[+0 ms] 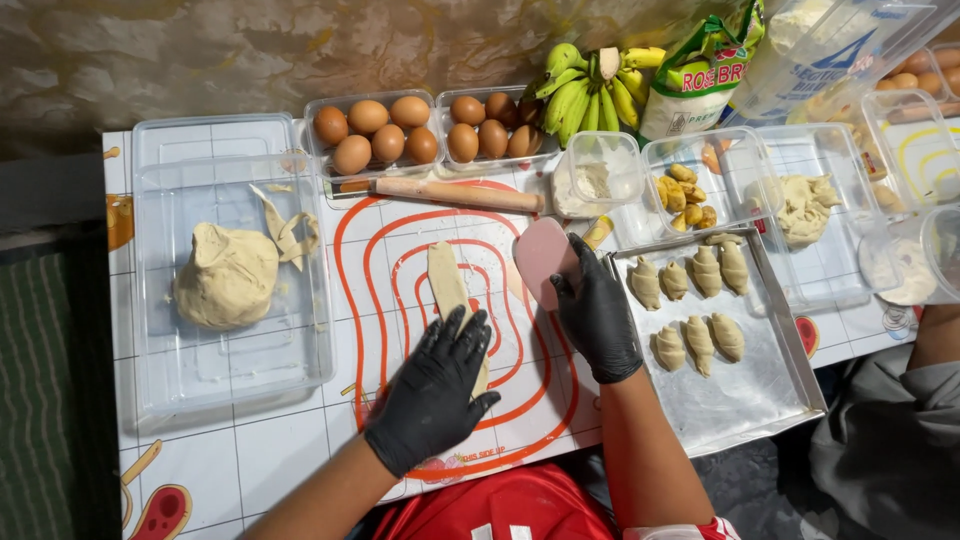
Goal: The person rolls out a piece of dough on a silicone mat using a rolling pin. They then place a filling inside the dough, fold it into a cone shape, and seal the edges. The finished pastry is placed on a baking tray.
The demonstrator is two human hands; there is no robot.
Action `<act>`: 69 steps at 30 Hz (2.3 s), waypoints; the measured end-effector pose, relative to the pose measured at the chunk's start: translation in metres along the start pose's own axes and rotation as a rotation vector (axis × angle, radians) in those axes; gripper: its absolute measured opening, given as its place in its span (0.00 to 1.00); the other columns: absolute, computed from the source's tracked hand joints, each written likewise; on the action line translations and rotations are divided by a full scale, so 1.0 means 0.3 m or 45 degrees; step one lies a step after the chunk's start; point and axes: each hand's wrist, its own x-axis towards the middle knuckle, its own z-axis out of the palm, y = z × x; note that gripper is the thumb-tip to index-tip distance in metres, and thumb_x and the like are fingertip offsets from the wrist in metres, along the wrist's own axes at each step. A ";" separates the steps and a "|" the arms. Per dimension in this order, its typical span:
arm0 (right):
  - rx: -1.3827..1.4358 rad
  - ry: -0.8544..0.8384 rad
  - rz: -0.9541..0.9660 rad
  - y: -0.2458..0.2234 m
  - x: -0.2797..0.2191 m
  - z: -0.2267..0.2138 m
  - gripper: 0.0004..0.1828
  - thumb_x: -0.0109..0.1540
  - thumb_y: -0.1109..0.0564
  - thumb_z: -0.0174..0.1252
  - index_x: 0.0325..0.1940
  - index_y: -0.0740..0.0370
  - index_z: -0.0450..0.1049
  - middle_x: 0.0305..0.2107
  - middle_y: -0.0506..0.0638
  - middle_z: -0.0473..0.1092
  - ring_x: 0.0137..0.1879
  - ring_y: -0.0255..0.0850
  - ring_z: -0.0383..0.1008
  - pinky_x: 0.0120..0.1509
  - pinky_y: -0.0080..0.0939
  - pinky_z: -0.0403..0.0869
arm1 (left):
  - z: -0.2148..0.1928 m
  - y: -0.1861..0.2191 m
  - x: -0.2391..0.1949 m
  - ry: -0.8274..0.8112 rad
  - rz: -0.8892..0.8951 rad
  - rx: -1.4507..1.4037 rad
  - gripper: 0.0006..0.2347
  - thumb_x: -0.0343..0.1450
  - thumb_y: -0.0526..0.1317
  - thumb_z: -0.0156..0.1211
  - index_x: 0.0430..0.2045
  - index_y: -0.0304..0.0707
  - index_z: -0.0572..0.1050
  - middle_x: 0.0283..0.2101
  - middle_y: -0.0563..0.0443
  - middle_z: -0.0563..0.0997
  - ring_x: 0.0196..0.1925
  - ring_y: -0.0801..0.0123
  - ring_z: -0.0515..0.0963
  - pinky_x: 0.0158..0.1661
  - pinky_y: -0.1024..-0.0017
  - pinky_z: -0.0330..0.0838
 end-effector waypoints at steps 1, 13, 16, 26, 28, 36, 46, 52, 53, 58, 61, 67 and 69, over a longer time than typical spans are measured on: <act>0.000 -0.004 0.001 -0.004 -0.002 0.002 0.34 0.62 0.55 0.58 0.73 0.60 0.62 0.59 0.63 0.71 0.61 0.61 0.71 0.60 0.58 0.70 | 0.009 0.010 -0.023 -0.003 -0.003 -0.001 0.34 0.72 0.58 0.50 0.68 0.30 0.58 0.75 0.35 0.54 0.76 0.44 0.51 0.71 0.51 0.45; 0.082 0.004 0.045 -0.015 -0.006 0.017 0.33 0.63 0.54 0.57 0.73 0.55 0.62 0.55 0.64 0.72 0.58 0.61 0.72 0.59 0.58 0.71 | -0.007 0.033 -0.088 -0.119 0.151 -0.129 0.31 0.73 0.54 0.52 0.69 0.35 0.58 0.75 0.43 0.55 0.75 0.45 0.52 0.69 0.51 0.47; -0.272 0.106 -0.102 -0.025 -0.012 0.031 0.33 0.62 0.52 0.61 0.70 0.64 0.63 0.48 0.63 0.71 0.54 0.60 0.71 0.57 0.58 0.70 | -0.037 0.040 -0.073 -0.126 0.234 -0.222 0.29 0.74 0.52 0.50 0.68 0.34 0.60 0.74 0.39 0.56 0.76 0.45 0.52 0.71 0.53 0.45; -0.228 0.169 -0.829 -0.185 0.143 0.035 0.26 0.64 0.61 0.56 0.67 0.67 0.65 0.59 0.64 0.67 0.62 0.59 0.68 0.65 0.55 0.69 | -0.135 0.001 -0.011 -0.287 0.044 -0.923 0.20 0.72 0.45 0.57 0.58 0.39 0.73 0.54 0.42 0.81 0.58 0.51 0.76 0.55 0.55 0.68; -0.230 0.085 -0.920 -0.174 0.225 0.090 0.30 0.62 0.65 0.56 0.69 0.67 0.62 0.63 0.66 0.63 0.66 0.62 0.65 0.69 0.58 0.68 | -0.148 -0.010 -0.008 -0.163 0.008 -0.972 0.18 0.71 0.44 0.60 0.54 0.38 0.76 0.49 0.49 0.85 0.50 0.54 0.83 0.47 0.58 0.76; -0.540 0.071 -0.936 -0.104 0.330 0.227 0.25 0.54 0.64 0.56 0.57 0.59 0.70 0.40 0.58 0.68 0.38 0.58 0.69 0.40 0.57 0.67 | -0.154 -0.104 -0.044 0.303 -0.178 -0.684 0.14 0.71 0.36 0.59 0.50 0.39 0.77 0.44 0.46 0.84 0.47 0.56 0.83 0.49 0.59 0.76; -0.417 -0.554 -0.845 -0.212 -0.012 -0.037 0.13 0.62 0.60 0.59 0.50 0.59 0.77 0.42 0.57 0.74 0.50 0.59 0.77 0.49 0.54 0.75 | -0.038 -0.178 0.089 0.689 -0.062 -0.010 0.14 0.72 0.35 0.56 0.53 0.42 0.77 0.50 0.51 0.74 0.59 0.58 0.75 0.55 0.64 0.73; -0.328 -0.705 -0.688 -0.277 0.053 -0.031 0.15 0.63 0.57 0.60 0.53 0.58 0.78 0.46 0.57 0.75 0.56 0.58 0.76 0.56 0.55 0.74 | 0.105 -0.260 0.181 0.389 -0.240 0.183 0.16 0.72 0.43 0.58 0.54 0.39 0.77 0.49 0.38 0.79 0.57 0.46 0.76 0.59 0.56 0.67; -0.275 -0.693 -0.643 -0.282 0.070 -0.018 0.15 0.65 0.56 0.56 0.54 0.59 0.78 0.44 0.58 0.76 0.54 0.58 0.77 0.55 0.55 0.75 | 0.109 -0.270 0.193 0.389 -0.273 0.167 0.21 0.68 0.50 0.62 0.53 0.39 0.77 0.49 0.38 0.80 0.57 0.46 0.77 0.57 0.56 0.68; -0.400 -0.375 -0.739 -0.215 0.209 0.164 0.17 0.67 0.51 0.53 0.59 0.56 0.74 0.41 0.57 0.75 0.50 0.56 0.77 0.50 0.55 0.77 | 0.178 -0.336 0.220 0.402 -0.446 0.155 0.37 0.57 0.61 0.71 0.56 0.36 0.75 0.53 0.36 0.78 0.61 0.42 0.74 0.60 0.52 0.67; -0.313 -0.155 -0.873 -0.201 0.211 0.221 0.22 0.65 0.48 0.57 0.63 0.48 0.72 0.51 0.51 0.71 0.57 0.56 0.74 0.57 0.56 0.76 | 0.079 -0.261 0.208 0.331 -0.632 0.289 0.22 0.73 0.45 0.55 0.63 0.39 0.69 0.60 0.39 0.73 0.69 0.43 0.64 0.66 0.52 0.58; -0.504 -0.069 -0.915 -0.156 0.094 0.209 0.34 0.63 0.50 0.57 0.74 0.58 0.63 0.69 0.68 0.56 0.76 0.66 0.52 0.77 0.69 0.50 | 0.047 -0.180 0.150 0.307 -0.592 0.194 0.29 0.74 0.42 0.53 0.69 0.26 0.56 0.68 0.26 0.62 0.74 0.34 0.55 0.70 0.43 0.48; -0.503 -0.043 -0.889 -0.139 0.051 0.205 0.47 0.60 0.38 0.62 0.77 0.61 0.57 0.72 0.69 0.54 0.78 0.67 0.49 0.78 0.68 0.45 | 0.038 -0.165 0.133 0.282 -0.555 0.153 0.28 0.74 0.41 0.50 0.68 0.19 0.56 0.70 0.20 0.58 0.75 0.30 0.52 0.70 0.42 0.45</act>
